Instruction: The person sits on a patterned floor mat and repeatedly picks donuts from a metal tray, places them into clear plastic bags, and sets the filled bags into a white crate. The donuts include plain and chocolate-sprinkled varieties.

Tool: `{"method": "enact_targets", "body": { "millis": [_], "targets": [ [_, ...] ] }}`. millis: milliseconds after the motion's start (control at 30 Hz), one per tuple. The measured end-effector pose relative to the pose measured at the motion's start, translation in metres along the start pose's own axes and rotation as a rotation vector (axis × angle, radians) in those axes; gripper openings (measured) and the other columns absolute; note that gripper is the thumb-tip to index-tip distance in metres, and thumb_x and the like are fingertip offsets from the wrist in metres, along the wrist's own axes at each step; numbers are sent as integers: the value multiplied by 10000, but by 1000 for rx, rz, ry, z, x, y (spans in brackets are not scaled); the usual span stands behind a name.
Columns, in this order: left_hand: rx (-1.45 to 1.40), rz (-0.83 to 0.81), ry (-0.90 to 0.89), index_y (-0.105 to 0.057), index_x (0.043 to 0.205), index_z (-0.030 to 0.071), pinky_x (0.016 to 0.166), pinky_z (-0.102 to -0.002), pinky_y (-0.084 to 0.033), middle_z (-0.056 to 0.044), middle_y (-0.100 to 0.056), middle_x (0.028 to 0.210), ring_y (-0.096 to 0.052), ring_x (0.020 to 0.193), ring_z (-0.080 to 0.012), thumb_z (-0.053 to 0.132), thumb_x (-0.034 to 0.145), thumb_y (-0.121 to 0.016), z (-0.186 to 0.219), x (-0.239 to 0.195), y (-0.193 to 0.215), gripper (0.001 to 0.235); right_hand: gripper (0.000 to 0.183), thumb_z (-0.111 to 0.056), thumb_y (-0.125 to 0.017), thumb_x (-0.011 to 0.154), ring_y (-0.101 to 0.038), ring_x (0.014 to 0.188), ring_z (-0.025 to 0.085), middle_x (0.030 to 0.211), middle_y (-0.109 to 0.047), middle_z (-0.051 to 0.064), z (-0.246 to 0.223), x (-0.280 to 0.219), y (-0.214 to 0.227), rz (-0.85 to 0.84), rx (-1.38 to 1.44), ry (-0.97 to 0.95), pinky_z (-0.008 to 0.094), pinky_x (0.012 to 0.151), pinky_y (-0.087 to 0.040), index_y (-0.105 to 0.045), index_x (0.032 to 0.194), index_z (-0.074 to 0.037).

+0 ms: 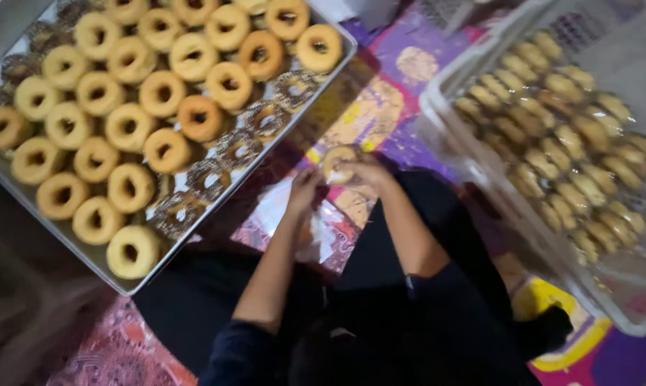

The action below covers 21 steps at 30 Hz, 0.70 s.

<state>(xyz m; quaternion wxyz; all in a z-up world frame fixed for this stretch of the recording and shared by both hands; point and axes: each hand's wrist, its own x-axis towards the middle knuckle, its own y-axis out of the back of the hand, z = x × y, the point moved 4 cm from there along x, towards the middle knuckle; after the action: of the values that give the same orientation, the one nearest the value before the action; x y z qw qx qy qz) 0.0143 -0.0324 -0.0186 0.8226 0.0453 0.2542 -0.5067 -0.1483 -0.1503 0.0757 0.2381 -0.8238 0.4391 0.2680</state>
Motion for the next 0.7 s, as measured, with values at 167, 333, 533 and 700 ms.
{"method": "enact_targets", "body": {
  "millis": [167, 333, 533, 700],
  "targets": [
    [-9, -166, -113, -606, 1350, 69, 877, -301, -538, -48, -683, 1128, -656, 1023, -157, 191, 999, -634, 96, -92, -37, 373, 800, -246, -861, 786, -635, 1193, 228, 1308, -631, 117, -53, -101, -1, -67, 144, 154, 410, 948, -560, -464, 1467, -110],
    [223, -528, -108, -576, 1386, 56, 981, -301, -491, -72, -681, 1272, -625, 1159, -162, 137, 946, -676, 164, -189, -61, 458, 1022, -234, -920, 752, -520, 1335, 226, 1414, -526, 118, -83, -255, 70, -106, -113, 624, 378, 1123, -451, -290, 1542, -77],
    [421, -373, -34, -634, 1355, 50, 1085, -301, -424, -102, -695, 1338, -612, 1254, -171, 177, 995, -609, 169, -207, 6, 383, 1200, -312, -965, 685, -437, 1407, 410, 1460, -528, 261, -122, -411, 287, 1031, -1027, 610, 572, 1189, -264, -255, 1618, -60],
    [340, -168, 145, -623, 1362, 24, 1077, -332, -439, -102, -670, 1370, -602, 1264, -190, 206, 977, -611, 130, -219, 70, 426, 1096, -399, -919, 725, -521, 1400, 427, 1456, -597, 210, -102, -390, 449, 1123, -1639, 81, 659, 1189, -235, -339, 1613, -118]
  ]
}}
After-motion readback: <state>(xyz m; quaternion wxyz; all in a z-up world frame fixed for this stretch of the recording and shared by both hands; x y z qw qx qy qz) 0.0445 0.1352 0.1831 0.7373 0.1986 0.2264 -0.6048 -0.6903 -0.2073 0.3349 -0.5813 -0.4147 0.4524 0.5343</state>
